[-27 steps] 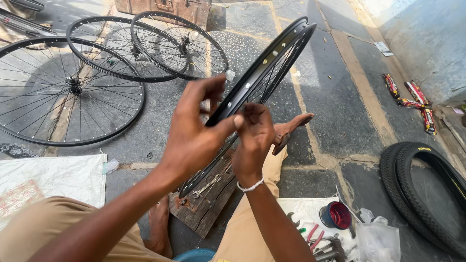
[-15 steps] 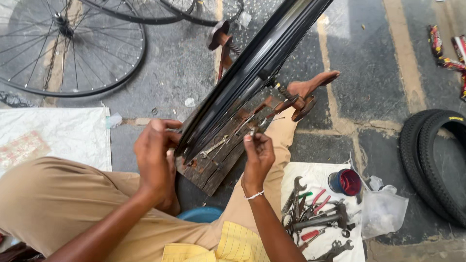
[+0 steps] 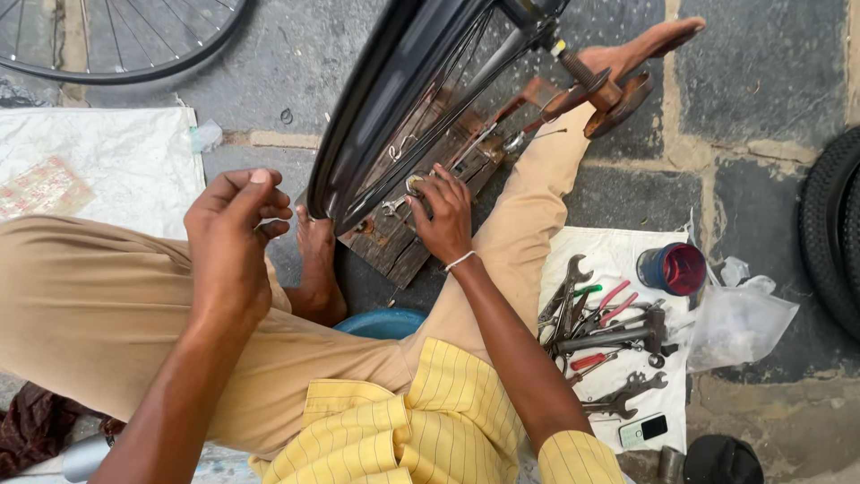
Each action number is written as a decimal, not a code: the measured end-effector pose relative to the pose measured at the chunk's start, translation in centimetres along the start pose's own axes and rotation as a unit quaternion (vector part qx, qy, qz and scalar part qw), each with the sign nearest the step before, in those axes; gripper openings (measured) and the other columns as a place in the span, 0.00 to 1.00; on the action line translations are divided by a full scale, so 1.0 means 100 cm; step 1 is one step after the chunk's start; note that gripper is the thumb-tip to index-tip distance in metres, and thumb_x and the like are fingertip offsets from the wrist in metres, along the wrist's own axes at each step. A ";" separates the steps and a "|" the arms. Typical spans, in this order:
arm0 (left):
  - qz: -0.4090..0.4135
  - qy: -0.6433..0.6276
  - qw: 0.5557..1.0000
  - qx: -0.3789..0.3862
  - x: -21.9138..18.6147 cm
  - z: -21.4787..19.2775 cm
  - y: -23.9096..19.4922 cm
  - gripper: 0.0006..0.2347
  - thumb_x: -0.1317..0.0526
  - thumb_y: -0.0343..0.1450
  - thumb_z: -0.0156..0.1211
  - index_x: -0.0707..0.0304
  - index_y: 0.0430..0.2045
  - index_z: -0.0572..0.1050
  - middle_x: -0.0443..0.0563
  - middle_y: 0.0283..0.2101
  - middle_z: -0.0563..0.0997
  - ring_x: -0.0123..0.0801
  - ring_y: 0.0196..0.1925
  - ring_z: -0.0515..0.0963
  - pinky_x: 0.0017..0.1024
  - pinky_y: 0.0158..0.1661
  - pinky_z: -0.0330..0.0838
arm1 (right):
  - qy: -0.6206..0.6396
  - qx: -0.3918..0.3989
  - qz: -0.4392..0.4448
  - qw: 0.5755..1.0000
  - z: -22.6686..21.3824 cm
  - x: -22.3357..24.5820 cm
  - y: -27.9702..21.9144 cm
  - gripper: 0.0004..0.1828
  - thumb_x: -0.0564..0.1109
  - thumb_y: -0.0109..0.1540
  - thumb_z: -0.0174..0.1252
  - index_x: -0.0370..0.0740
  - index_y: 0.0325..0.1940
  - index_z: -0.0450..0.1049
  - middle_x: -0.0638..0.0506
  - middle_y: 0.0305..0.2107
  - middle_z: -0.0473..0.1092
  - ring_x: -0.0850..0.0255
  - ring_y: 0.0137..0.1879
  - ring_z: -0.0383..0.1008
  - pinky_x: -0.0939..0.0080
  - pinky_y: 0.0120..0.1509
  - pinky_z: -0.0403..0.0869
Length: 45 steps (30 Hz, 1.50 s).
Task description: The person sits on the ground and works on a bicycle wheel mounted on a wooden stand. They use a small tool to adjust the spokes and tighten the nipples along the rim, rotating the wheel periodically to access different sections.
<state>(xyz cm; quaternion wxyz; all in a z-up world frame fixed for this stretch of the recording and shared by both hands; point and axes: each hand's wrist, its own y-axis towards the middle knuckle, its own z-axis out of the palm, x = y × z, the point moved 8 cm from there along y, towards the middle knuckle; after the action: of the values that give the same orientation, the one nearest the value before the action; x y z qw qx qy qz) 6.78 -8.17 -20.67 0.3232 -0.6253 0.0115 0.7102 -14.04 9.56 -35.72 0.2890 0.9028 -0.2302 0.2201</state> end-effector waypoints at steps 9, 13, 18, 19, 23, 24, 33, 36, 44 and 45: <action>0.122 0.077 0.987 0.066 0.000 0.009 -0.004 0.07 0.62 0.78 0.61 0.68 0.37 0.77 0.47 0.33 0.79 0.24 0.34 0.76 0.24 0.39 0.71 | 0.035 -0.008 0.047 0.998 0.011 -0.010 -0.004 0.12 0.49 0.66 0.63 0.42 0.49 0.79 0.48 0.49 0.77 0.49 0.70 0.66 0.45 0.72 0.62; 0.120 0.084 0.987 0.062 -0.002 0.012 -0.002 0.06 0.62 0.77 0.60 0.68 0.37 0.77 0.47 0.32 0.79 0.23 0.34 0.76 0.24 0.38 0.70 | 0.033 -0.011 0.046 0.998 0.009 -0.008 -0.001 0.12 0.49 0.66 0.63 0.42 0.49 0.79 0.48 0.49 0.76 0.50 0.70 0.66 0.45 0.72 0.62; 0.123 0.078 0.987 0.071 -0.002 0.010 -0.003 0.06 0.62 0.77 0.60 0.68 0.39 0.77 0.47 0.33 0.79 0.23 0.35 0.76 0.23 0.39 0.70 | 0.037 -0.011 0.044 0.998 0.009 -0.008 -0.001 0.12 0.49 0.66 0.63 0.42 0.49 0.78 0.48 0.50 0.76 0.50 0.70 0.66 0.45 0.73 0.62; 0.116 0.084 0.987 0.074 0.000 0.010 -0.003 0.06 0.63 0.77 0.60 0.69 0.39 0.76 0.47 0.34 0.80 0.23 0.35 0.76 0.24 0.39 0.70 | 0.035 -0.010 0.046 0.998 0.009 -0.008 -0.001 0.12 0.49 0.65 0.63 0.42 0.49 0.78 0.49 0.50 0.76 0.50 0.70 0.66 0.45 0.73 0.62; 0.122 0.131 0.979 0.098 0.003 0.017 -0.004 0.09 0.70 0.72 0.58 0.70 0.45 0.75 0.47 0.39 0.80 0.25 0.41 0.78 0.25 0.42 0.74 | 0.033 -0.006 0.052 0.998 0.010 -0.009 -0.002 0.12 0.50 0.65 0.63 0.42 0.49 0.79 0.49 0.50 0.76 0.50 0.70 0.66 0.45 0.73 0.61; 0.132 0.149 0.974 0.107 0.003 0.021 -0.006 0.12 0.72 0.69 0.57 0.70 0.47 0.74 0.47 0.41 0.79 0.25 0.43 0.78 0.26 0.43 0.76 | 0.033 -0.006 0.052 0.998 0.010 -0.009 -0.002 0.12 0.50 0.65 0.63 0.42 0.49 0.79 0.49 0.50 0.76 0.50 0.70 0.66 0.45 0.73 0.61; 0.112 0.439 0.879 0.147 0.014 0.049 -0.028 0.15 0.61 0.67 0.69 0.64 0.45 0.77 0.58 0.35 0.85 0.37 0.37 0.85 0.38 0.38 0.75 | 0.024 -0.005 0.053 0.998 0.012 -0.011 -0.003 0.12 0.50 0.65 0.63 0.43 0.48 0.79 0.49 0.49 0.76 0.51 0.70 0.66 0.44 0.73 0.61; 0.204 0.444 0.860 0.145 0.004 0.053 -0.032 0.11 0.58 0.71 0.67 0.66 0.41 0.79 0.61 0.33 0.84 0.44 0.35 0.85 0.41 0.35 0.76 | 0.032 -0.005 0.056 0.998 0.014 -0.012 -0.002 0.12 0.50 0.65 0.63 0.42 0.49 0.79 0.50 0.49 0.76 0.51 0.70 0.66 0.44 0.73 0.61; 0.244 0.467 0.838 0.144 0.001 0.054 -0.038 0.08 0.59 0.74 0.64 0.66 0.37 0.78 0.56 0.29 0.82 0.38 0.30 0.84 0.35 0.28 0.78 | 0.037 -0.010 0.054 0.998 0.010 -0.010 -0.002 0.11 0.49 0.65 0.63 0.42 0.48 0.79 0.49 0.49 0.76 0.51 0.69 0.67 0.45 0.73 0.62; 0.232 0.494 0.826 0.141 -0.007 0.056 -0.039 0.07 0.59 0.74 0.63 0.65 0.36 0.78 0.54 0.27 0.80 0.35 0.27 0.82 0.33 0.26 0.77 | 0.040 -0.014 0.049 0.998 0.010 -0.009 0.002 0.11 0.49 0.66 0.63 0.42 0.48 0.79 0.49 0.49 0.76 0.51 0.70 0.67 0.46 0.74 0.63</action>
<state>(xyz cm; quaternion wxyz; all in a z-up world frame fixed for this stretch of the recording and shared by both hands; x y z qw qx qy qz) 3.70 -3.04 -17.35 0.1849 -0.8189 0.4145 0.3513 -14.56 9.05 -36.87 0.2998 0.8764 -0.2658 0.2670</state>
